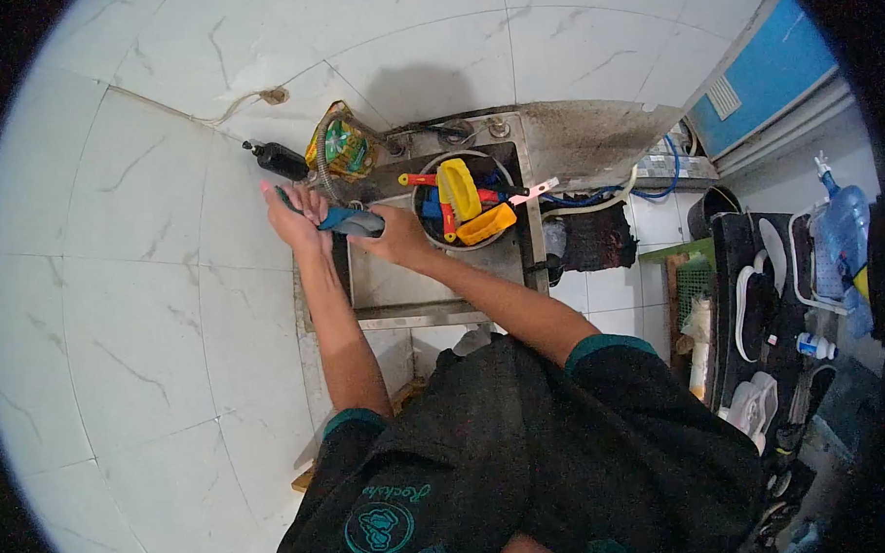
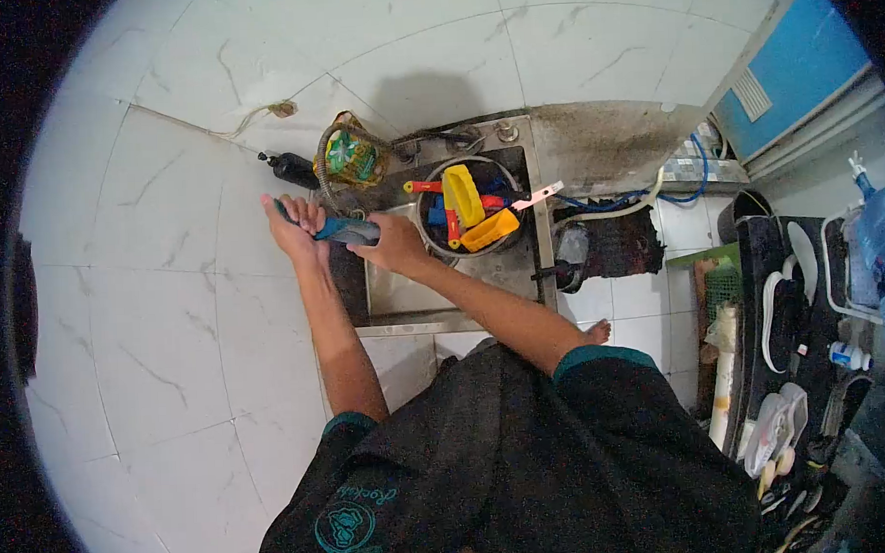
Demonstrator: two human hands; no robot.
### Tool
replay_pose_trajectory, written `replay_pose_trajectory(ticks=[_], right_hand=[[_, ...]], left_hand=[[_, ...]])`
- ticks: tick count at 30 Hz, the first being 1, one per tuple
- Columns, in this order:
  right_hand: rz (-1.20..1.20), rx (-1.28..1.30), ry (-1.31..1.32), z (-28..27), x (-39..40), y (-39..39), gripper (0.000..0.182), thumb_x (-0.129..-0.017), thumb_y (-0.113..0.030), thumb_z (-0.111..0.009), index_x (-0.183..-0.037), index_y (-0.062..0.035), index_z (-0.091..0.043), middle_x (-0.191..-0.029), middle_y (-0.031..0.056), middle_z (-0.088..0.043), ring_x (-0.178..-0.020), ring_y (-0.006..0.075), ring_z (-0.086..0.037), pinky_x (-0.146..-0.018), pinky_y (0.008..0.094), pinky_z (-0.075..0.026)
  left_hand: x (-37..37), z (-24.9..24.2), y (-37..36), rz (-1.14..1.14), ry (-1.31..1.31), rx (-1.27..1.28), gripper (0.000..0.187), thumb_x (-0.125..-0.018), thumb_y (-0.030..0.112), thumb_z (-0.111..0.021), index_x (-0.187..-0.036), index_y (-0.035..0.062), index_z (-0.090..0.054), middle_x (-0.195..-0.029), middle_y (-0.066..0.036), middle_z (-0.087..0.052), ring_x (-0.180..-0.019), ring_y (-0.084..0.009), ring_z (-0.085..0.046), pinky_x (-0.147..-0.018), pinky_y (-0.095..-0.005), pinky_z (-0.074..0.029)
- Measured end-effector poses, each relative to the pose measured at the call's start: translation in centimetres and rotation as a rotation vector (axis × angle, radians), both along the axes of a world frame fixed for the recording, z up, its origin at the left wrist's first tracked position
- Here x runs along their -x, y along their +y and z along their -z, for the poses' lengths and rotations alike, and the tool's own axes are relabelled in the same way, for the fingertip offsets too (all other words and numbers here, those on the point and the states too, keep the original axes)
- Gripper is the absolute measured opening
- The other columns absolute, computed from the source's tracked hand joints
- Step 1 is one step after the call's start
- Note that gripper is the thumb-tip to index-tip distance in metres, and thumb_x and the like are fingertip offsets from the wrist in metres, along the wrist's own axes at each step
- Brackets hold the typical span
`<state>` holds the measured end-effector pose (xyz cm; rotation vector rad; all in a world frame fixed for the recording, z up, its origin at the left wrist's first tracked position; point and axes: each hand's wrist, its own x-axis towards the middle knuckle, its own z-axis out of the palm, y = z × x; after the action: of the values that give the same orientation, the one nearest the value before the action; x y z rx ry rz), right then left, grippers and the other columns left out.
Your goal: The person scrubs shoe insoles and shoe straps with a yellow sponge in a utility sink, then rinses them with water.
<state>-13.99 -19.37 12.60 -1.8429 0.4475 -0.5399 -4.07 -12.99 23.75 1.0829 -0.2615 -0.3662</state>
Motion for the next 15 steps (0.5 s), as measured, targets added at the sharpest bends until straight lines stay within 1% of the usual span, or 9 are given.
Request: replay_pose_trajectory(ticks=[2,5,8,11,14,15], right_hand=[[0.132,0.001,-0.053,-0.2,0.2,0.7,0.044,-0.072,-0.043,-0.071,-0.084,-0.0012,-0.065,-0.078,0.0194,-0.066,-0.076,0.0373,-0.064,-0.071,0.045,-0.051],[0.068,-0.035,0.186,-1.3,0.4,1.6,0.046,-0.076,-0.043,-0.068,-0.086,0.0012,-0.065,-0.077,0.0216,-0.065,-0.075,0.0378,-0.065,-0.068,0.0465,-0.051],[0.082,0.134,0.263,-2.6,0.7,2.4,0.048,-0.082,-0.044,-0.06,-0.078,0.0034,-0.066,-0.071,0.0243,-0.063,-0.072,0.0385,-0.065,-0.067,0.0471,-0.052],[-0.014,0.201,0.223,-1.9,0.3,3.1,0.052,-0.087,-0.043,-0.053,-0.067,0.0036,-0.066,-0.066,0.027,-0.061,-0.068,0.0396,-0.064,-0.065,0.0475,-0.052],[-0.087,0.187,0.203,-1.7,0.2,3.1,0.055,-0.089,-0.042,-0.051,-0.06,0.0025,-0.064,-0.063,0.0289,-0.06,-0.066,0.0405,-0.064,-0.066,0.0484,-0.051],[-0.084,0.198,0.171,-1.4,0.1,3.1,0.054,-0.088,-0.042,-0.051,-0.062,0.0025,-0.065,-0.064,0.028,-0.06,-0.066,0.0409,-0.064,-0.066,0.0485,-0.051]], left_hand=[[0.5,-0.2,-0.2,-0.026,-0.046,0.003,0.054,-0.096,0.052,-0.037,-0.06,0.0124,-0.035,-0.047,0.0,-0.031,-0.037,-0.0118,-0.027,-0.038,-0.0264,-0.023],[2.0,-1.2,-1.1,-0.061,-0.073,-0.027,0.055,-0.097,0.053,-0.034,-0.06,0.012,-0.036,-0.047,0.0,-0.032,-0.039,-0.0121,-0.028,-0.04,-0.0268,-0.026],[3.5,-2.2,-2.0,-0.108,-0.113,-0.083,0.056,-0.097,0.054,-0.031,-0.06,0.0119,-0.037,-0.048,0.0,-0.033,-0.04,-0.0125,-0.03,-0.042,-0.0274,-0.028],[3.6,-2.2,-2.0,-0.103,-0.143,-0.099,0.056,-0.097,0.054,-0.031,-0.061,0.0115,-0.037,-0.049,-0.001,-0.034,-0.04,-0.0128,-0.032,-0.042,-0.0276,-0.028],[3.8,-2.2,-1.9,-0.123,-0.134,-0.105,0.055,-0.097,0.053,-0.031,-0.062,0.0117,-0.038,-0.05,-0.001,-0.035,-0.041,-0.0133,-0.032,-0.041,-0.0277,-0.028],[3.9,-2.2,-1.8,-0.139,-0.127,-0.107,0.054,-0.097,0.053,-0.032,-0.063,0.0119,-0.038,-0.05,-0.001,-0.035,-0.041,-0.0135,-0.032,-0.04,-0.0277,-0.027]])
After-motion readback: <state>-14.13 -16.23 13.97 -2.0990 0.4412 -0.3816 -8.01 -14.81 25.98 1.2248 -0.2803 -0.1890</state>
